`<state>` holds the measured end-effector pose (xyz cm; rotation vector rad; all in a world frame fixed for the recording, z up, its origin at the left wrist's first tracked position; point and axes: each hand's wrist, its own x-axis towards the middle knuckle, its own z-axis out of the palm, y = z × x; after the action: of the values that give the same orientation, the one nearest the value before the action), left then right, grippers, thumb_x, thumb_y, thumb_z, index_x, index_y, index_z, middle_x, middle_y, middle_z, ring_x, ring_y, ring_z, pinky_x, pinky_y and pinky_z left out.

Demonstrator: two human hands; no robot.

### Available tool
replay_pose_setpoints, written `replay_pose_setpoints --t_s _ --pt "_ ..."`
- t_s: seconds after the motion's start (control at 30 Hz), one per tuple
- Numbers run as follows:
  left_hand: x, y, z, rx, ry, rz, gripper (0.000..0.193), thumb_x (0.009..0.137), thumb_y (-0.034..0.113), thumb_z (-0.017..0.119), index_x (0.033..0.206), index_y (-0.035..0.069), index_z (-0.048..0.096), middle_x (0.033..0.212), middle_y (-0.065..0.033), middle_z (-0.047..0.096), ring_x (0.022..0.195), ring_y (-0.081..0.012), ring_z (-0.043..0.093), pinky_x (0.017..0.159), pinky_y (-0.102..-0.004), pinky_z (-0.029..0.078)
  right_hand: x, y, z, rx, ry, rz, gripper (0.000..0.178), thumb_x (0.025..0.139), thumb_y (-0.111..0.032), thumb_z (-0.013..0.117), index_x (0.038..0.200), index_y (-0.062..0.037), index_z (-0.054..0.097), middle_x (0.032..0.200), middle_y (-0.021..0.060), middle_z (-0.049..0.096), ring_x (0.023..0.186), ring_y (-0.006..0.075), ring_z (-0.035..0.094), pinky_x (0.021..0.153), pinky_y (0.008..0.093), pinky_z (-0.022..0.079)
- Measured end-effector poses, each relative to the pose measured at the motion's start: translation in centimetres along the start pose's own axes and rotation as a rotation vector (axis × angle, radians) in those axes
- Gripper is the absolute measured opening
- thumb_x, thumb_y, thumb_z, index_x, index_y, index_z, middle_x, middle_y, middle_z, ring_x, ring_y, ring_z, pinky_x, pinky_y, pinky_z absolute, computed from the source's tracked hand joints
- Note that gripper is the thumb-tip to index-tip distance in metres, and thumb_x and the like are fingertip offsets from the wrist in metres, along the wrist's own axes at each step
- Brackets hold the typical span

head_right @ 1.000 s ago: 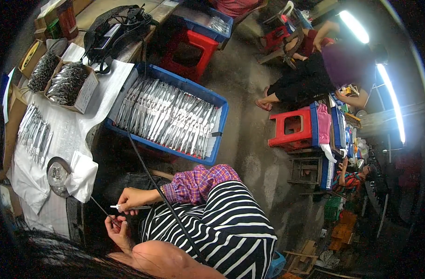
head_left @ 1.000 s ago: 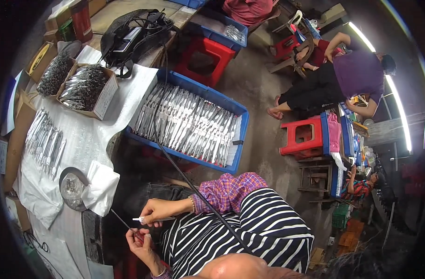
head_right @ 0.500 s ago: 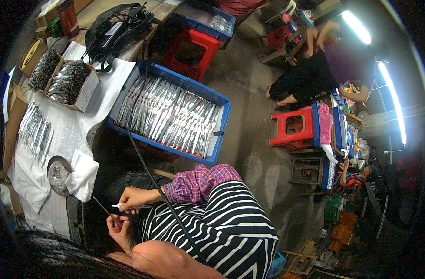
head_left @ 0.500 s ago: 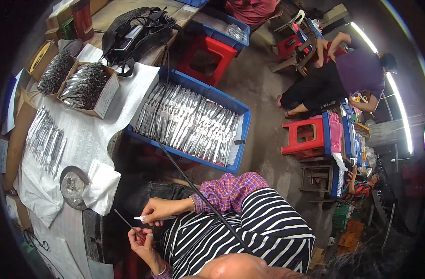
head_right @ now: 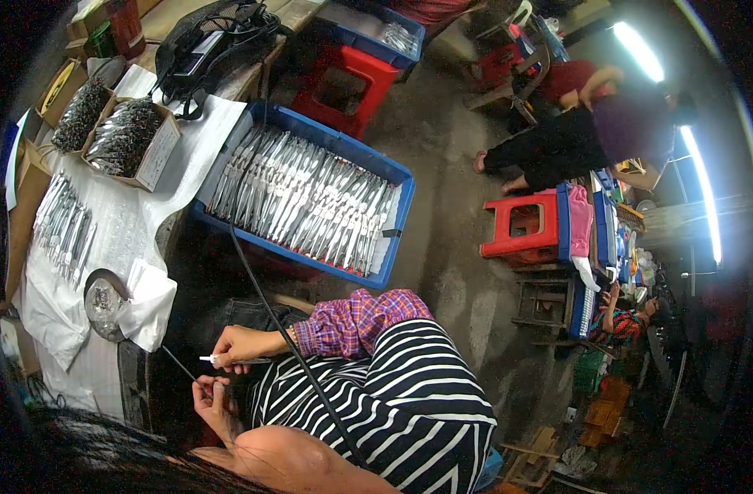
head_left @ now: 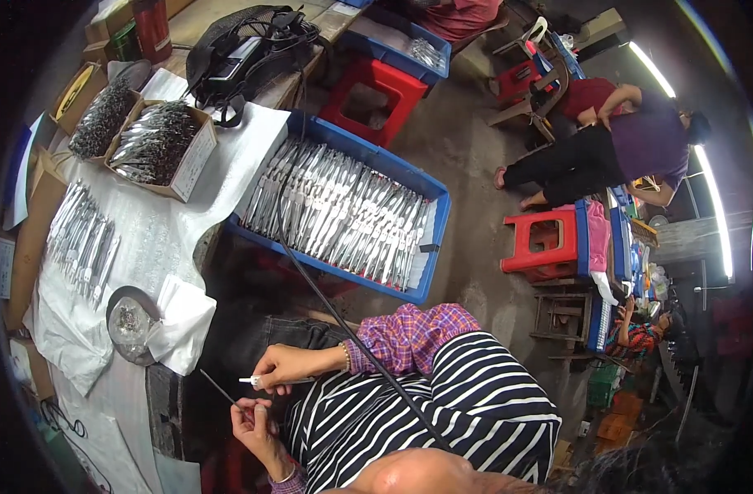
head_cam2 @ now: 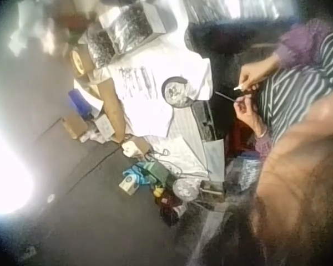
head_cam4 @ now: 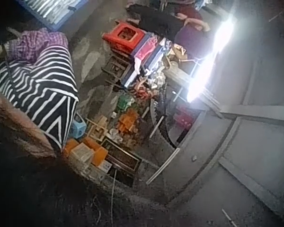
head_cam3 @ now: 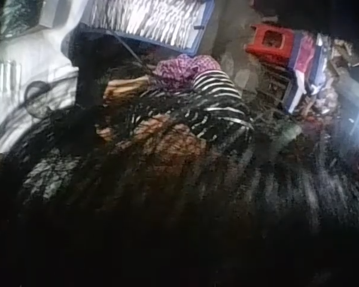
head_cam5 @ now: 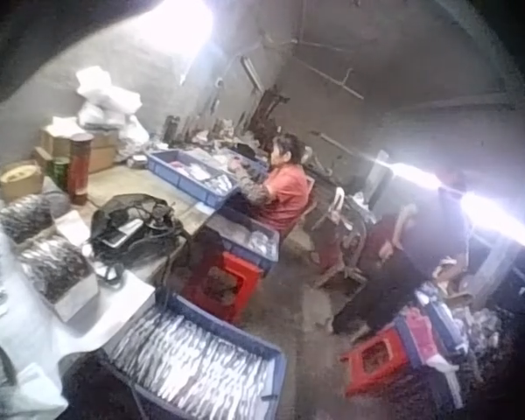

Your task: Assembling small metal rods with plastic sleeves at a factory workbench.

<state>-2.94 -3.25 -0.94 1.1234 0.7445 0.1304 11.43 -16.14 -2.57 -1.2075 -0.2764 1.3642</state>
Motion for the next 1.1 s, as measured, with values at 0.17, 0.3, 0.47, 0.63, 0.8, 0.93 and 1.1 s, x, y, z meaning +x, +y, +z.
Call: replay_pose_setpoints --t_s 0.17,0.3,0.47,0.63,0.8,0.93,1.1 --pt "-0.3 0.6 0.5 -0.037 0.031 -0.040 0.009 0.086 -0.001 0.056 0.092 0.004 0.053 0.081 -0.0084 0.063 0.044 -0.0031 0.041 0.036 -0.0151 0.027 0.0 0.1 0.1 -0.018 0.005 0.000 0.021 0.088 -0.020 0.059 0.091 -0.0003 0.068 0.070 0.0018 0.062 0.059 0.0069 0.058 0.051 0.0208 0.049" --pt "-0.4 0.6 0.6 -0.028 0.059 -0.037 0.008 0.086 -0.002 0.055 0.091 0.004 0.054 0.080 -0.0087 0.063 0.045 -0.0031 0.041 0.037 -0.0150 0.028 -0.1 0.0 0.2 -0.036 0.004 -0.010 0.022 0.088 -0.020 0.059 0.093 -0.0004 0.068 0.070 0.0020 0.062 0.059 0.0068 0.058 0.051 0.0207 0.049" --pt "-0.5 0.2 0.2 -0.023 0.028 -0.007 0.006 0.085 -0.001 0.057 0.090 0.003 0.055 0.081 -0.0098 0.064 0.044 -0.0028 0.040 0.037 -0.0153 0.028 0.0 0.1 0.3 -0.042 -0.004 -0.007 0.023 0.088 -0.021 0.059 0.093 -0.0002 0.068 0.071 0.0023 0.062 0.059 0.0067 0.058 0.051 0.0206 0.049" --pt "-0.7 0.3 0.4 0.077 0.036 0.014 0.005 0.084 -0.001 0.058 0.086 0.002 0.056 0.081 -0.0094 0.064 0.044 -0.0025 0.039 0.038 -0.0156 0.026 0.0 0.1 0.2 -0.048 0.006 -0.001 0.024 0.088 -0.022 0.059 0.093 0.0002 0.067 0.070 0.0025 0.062 0.059 0.0068 0.058 0.052 0.0207 0.049" --pt "-0.8 0.3 0.4 0.223 0.000 0.047 0.005 0.083 -0.004 0.057 0.085 0.001 0.057 0.081 -0.0087 0.064 0.051 -0.0046 0.047 0.046 -0.0163 0.035 0.2 0.1 -0.1 -0.051 0.010 -0.016 0.024 0.088 -0.022 0.059 0.091 0.0006 0.067 0.070 0.0028 0.062 0.059 0.0073 0.058 0.052 0.0211 0.049" --pt "-0.7 -0.3 0.1 0.186 0.002 0.111 0.005 0.083 -0.004 0.056 0.086 0.000 0.057 0.080 -0.0088 0.063 0.068 -0.0111 0.057 0.066 -0.0206 0.043 0.1 0.0 -0.2 -0.082 0.006 -0.038 0.025 0.088 -0.023 0.059 0.092 0.0010 0.067 0.071 0.0030 0.062 0.059 0.0077 0.058 0.052 0.0217 0.050" --pt "-0.7 -0.5 -0.1 0.112 0.005 0.121 0.003 0.083 -0.002 0.057 0.085 0.001 0.057 0.078 -0.0083 0.064 0.061 -0.0084 0.055 0.059 -0.0187 0.042 -0.4 -0.5 0.2 -0.147 0.043 -0.055 0.026 0.087 -0.021 0.060 0.094 0.0020 0.067 0.066 0.0047 0.063 0.058 0.0078 0.059 0.050 0.0224 0.049"
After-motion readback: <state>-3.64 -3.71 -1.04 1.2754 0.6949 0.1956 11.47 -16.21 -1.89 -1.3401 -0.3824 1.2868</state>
